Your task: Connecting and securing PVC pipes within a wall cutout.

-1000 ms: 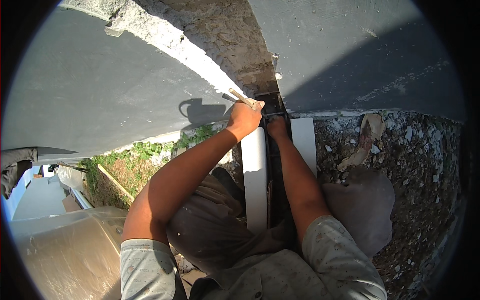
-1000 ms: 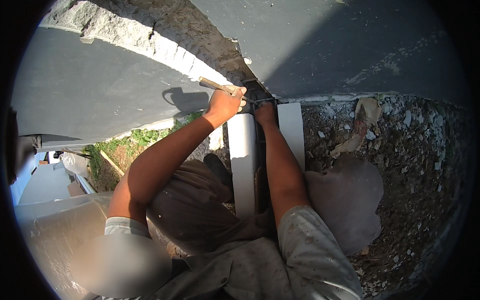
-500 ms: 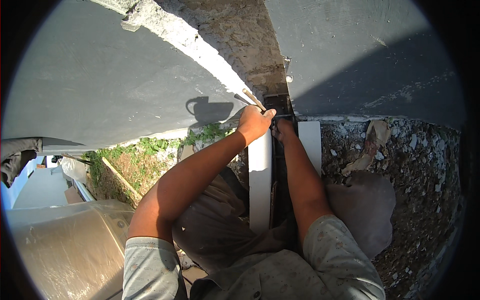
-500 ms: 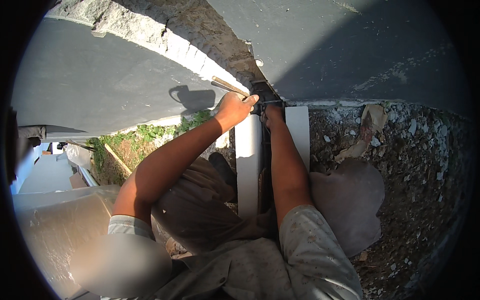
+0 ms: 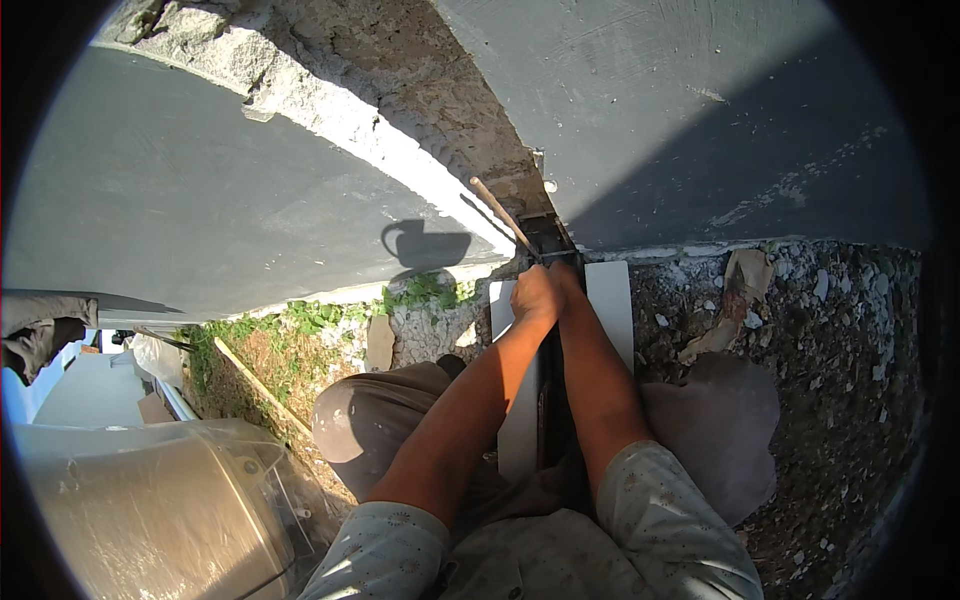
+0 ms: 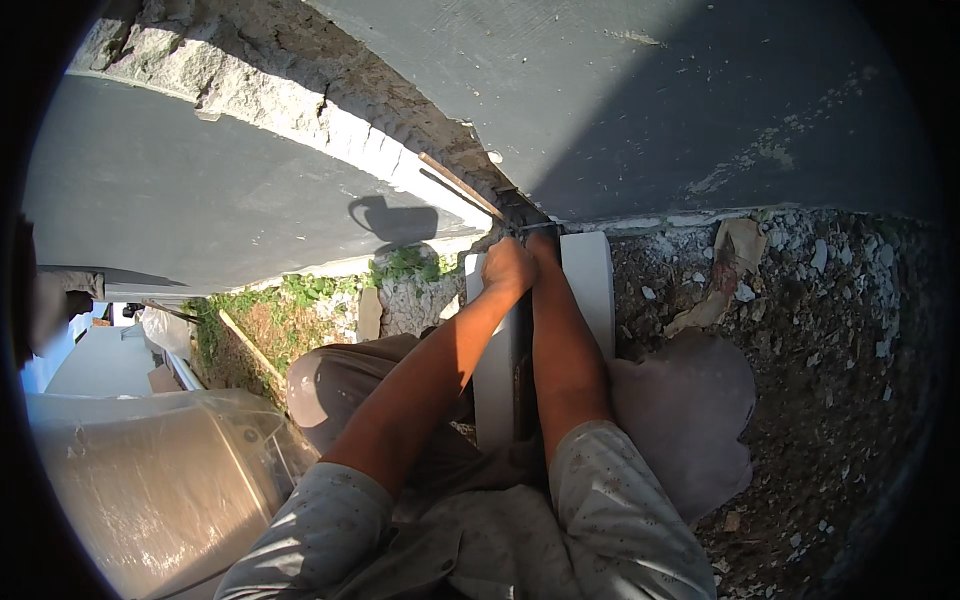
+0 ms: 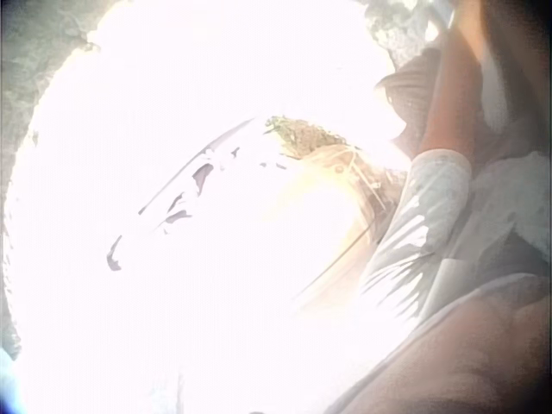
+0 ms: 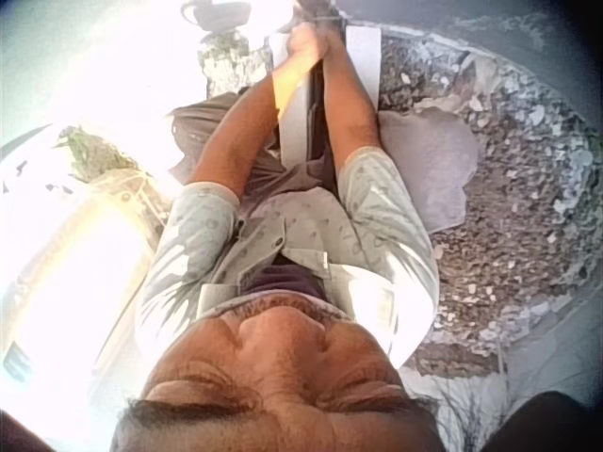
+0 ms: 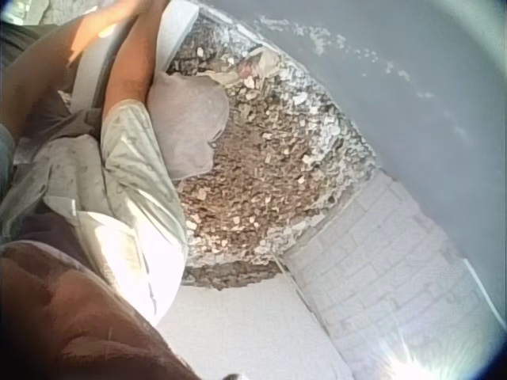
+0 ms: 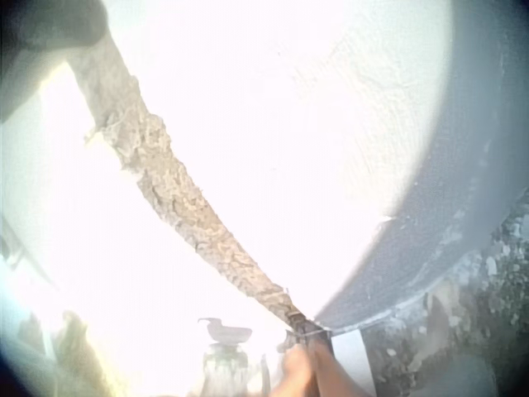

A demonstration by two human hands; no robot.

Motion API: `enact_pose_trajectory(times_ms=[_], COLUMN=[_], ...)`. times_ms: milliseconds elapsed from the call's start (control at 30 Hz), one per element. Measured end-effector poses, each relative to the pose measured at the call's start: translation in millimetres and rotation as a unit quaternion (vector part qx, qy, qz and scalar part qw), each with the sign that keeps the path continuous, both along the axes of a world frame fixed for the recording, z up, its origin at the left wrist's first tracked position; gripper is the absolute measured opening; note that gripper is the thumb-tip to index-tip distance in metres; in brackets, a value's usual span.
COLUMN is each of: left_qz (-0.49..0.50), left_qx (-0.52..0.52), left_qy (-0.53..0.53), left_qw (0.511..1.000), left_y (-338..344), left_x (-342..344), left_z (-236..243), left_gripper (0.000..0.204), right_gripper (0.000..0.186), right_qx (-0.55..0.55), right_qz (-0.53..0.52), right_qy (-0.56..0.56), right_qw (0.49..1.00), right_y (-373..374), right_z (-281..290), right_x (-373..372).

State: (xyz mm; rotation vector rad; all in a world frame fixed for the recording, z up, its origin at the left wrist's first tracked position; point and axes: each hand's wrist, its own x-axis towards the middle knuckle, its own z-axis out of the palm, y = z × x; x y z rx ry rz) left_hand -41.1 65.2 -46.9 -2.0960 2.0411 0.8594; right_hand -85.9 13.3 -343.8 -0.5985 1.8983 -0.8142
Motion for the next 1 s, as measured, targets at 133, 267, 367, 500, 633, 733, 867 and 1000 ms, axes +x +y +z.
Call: enact_pose_trajectory(times_ms=[133, 267, 367, 500, 633, 733, 867, 1000], left_qz=[-0.015, -0.017, -0.025, 0.170, 0.234, 0.241, 0.220, 0.203], left_qx=[-0.001, 0.042, 0.074, 0.147, 0.188, 0.204, 0.204, 0.188], left_qy=[-0.022, -0.043, -0.019, 0.257, 0.350, 0.389, 0.404, 0.355], left_qw=[1.000, 0.998, 0.997, 0.940, 0.888, 0.865, 0.864, 0.893], left_y=[-6, -12, -20, -25, -31, -30, -24, -21], left_x=[3, 8, 17, 22, 20, 11, -4, -7], left_z=[8, 10, 6, -1, 4, 7, 10, 21], left_gripper=[0.039, 0.033, 0.037, 0.021, 0.010, 0.011, 0.012, 0.010], right_gripper=[0.028, 0.026, 0.023, 0.014, 0.013, 0.017, 0.018, 0.016], right_qx=[0.034, -0.046, -0.091, -0.155, -0.198, -0.270, -0.338, -0.322], right_qz=[0.161, -0.153, -0.215, -0.296, -0.296, -0.186, -0.133, -0.130], right_qy=[0.167, -0.082, -0.117, -0.084, -0.078, -0.078, 0.108, 0.140], right_qw=[0.972, 0.984, 0.965, 0.939, 0.931, 0.941, 0.925, 0.927], right_y=[-8, 16, 25, 23, 17, 17, 21, 24], right_z=[-5, 58, 100, 95, 44, 14, 17, 46], right_x=[-7, 13, 20, 29, 39, 41, 45, 42])
